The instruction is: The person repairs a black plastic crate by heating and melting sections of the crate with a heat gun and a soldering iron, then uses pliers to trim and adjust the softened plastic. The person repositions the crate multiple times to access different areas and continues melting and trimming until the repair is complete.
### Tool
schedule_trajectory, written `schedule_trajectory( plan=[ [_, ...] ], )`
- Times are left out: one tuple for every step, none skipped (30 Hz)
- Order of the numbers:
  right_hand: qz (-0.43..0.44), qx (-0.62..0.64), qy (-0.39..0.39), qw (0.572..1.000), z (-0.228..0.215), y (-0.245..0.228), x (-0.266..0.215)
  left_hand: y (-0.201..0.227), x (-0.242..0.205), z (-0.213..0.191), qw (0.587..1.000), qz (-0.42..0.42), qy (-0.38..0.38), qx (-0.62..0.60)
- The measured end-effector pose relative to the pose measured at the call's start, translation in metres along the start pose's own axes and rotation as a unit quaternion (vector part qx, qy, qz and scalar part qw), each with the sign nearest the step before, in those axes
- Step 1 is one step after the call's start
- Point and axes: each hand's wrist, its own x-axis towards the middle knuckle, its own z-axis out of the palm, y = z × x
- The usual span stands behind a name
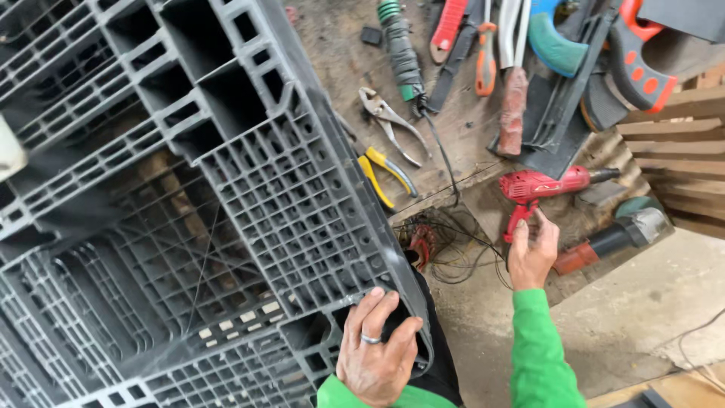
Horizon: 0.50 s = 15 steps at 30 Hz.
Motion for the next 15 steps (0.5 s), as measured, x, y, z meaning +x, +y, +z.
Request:
schedule_trajectory(
  plan=[
    [-0.007,0.047,-0.009,0.999,-0.003,-0.025,0.001,-0.003,0.0,-0.002,1.0,0.014,-0.018,-0.012],
    [-0.012,0.091,-0.015,0.996,-0.007,-0.051,0.0,-0.006,-0.001,-0.004,0.998,0.029,-0.038,-0.029],
    [-0.089,0.109,-0.041,0.989,-0.007,-0.077,0.003,-0.007,-0.003,-0.005,0.996,0.045,-0.057,-0.046],
    [-0.166,0.127,-0.064,0.976,0.0,-0.104,0.009,-0.008,-0.003,-0.007,0.996,0.046,-0.056,-0.049],
    [-0.17,0.125,-0.115,0.971,0.01,-0.13,0.016,-0.009,-0.003,-0.009,0.996,0.048,-0.056,-0.052],
    [-0.177,0.124,-0.164,0.963,0.022,-0.153,0.026,-0.009,-0.002,-0.01,0.996,0.049,-0.052,-0.054],
    [-0.225,0.106,-0.168,0.954,0.034,-0.174,0.034,-0.009,-0.001,-0.012,0.996,0.05,-0.047,-0.058],
    [-0.273,0.09,-0.173,0.942,0.046,-0.191,0.042,-0.008,-0.001,-0.014,0.996,0.049,-0.04,-0.06],
    [-0.283,0.036,-0.193,0.939,0.054,-0.201,0.049,-0.007,-0.001,-0.015,0.996,0.049,-0.034,-0.062],
    [-0.292,-0.018,-0.213,0.932,0.063,-0.207,0.052,-0.005,-0.003,-0.017,0.996,0.045,-0.027,-0.067],
    [-0.301,-0.072,-0.232,0.922,0.071,-0.21,0.052,-0.003,-0.005,-0.019,0.996,0.042,-0.019,-0.073],
    [-0.3,-0.091,-0.239,0.919,0.078,-0.211,0.054,-0.004,-0.004,-0.019,0.996,0.04,-0.007,-0.076],
    [-0.298,-0.111,-0.246,0.916,0.083,-0.208,0.058,-0.007,-0.003,-0.022,0.995,0.046,-0.009,-0.092],
    [-0.3,-0.129,-0.254,0.91,0.087,-0.205,0.06,-0.009,-0.004,-0.026,0.993,0.049,-0.009,-0.106],
    [-0.274,-0.144,-0.266,0.913,0.091,-0.205,0.062,-0.011,-0.004,-0.032,0.991,0.053,-0.009,-0.12]
  ],
)
